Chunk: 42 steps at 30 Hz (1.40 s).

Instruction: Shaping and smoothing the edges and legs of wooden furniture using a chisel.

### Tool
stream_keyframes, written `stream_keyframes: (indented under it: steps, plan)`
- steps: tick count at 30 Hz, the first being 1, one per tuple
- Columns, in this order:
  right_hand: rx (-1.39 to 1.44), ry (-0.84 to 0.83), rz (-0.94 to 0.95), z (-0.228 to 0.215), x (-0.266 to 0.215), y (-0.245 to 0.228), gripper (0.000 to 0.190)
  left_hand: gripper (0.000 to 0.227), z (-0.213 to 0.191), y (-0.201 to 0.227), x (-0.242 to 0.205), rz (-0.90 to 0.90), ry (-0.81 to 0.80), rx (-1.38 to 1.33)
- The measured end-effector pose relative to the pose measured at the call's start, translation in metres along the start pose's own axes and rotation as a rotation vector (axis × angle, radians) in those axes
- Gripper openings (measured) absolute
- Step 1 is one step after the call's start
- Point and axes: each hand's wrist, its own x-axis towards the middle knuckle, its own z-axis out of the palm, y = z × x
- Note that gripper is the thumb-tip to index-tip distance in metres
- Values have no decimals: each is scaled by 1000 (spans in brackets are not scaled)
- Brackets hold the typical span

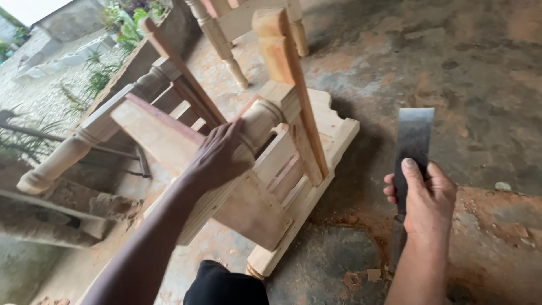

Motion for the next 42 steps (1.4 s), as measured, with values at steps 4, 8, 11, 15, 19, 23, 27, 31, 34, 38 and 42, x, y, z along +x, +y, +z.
stream_keyframes:
  steps: [4, 8, 11, 15, 19, 23, 27, 31, 34, 38, 42]
  plan:
    - [5, -5, 46, -1, 11, 11, 18, 100, -19, -3, -64, 209, 74, 64]
    - [0, -41, 70, 3, 27, 29, 20, 87, -22, 8, -70, 139, 95, 125]
    - [60, -65, 170, 4, 36, 48, 17, 86, -15, 32, -48, -133, 48, 337]
    - [104, -71, 274, 6, 51, 66, 21, 76, 4, 68, 8, -299, 33, 289]
    - [168, -79, 278, 9, 64, 92, 27, 59, 90, 50, -8, 0, 346, 616]
    - [171, -37, 328, 13, 69, 101, 27, 89, 136, 98, 0, 61, 218, 252]
    - [160, -47, 301, 19, 66, 102, 25, 96, 157, 98, 50, -347, 235, 197]
    - [128, -22, 271, 26, 57, 85, 23, 102, 159, 115, 87, -380, 189, 241]
    - [121, -13, 243, 29, 53, 81, 23, 93, 161, 86, 47, 51, 365, 395]
    - [90, -56, 196, 34, 41, 77, 22, 75, 173, 59, -12, 214, 346, 304]
    - [45, -74, 135, 44, 25, 74, 20, 66, 164, 53, -4, 268, 299, 147]
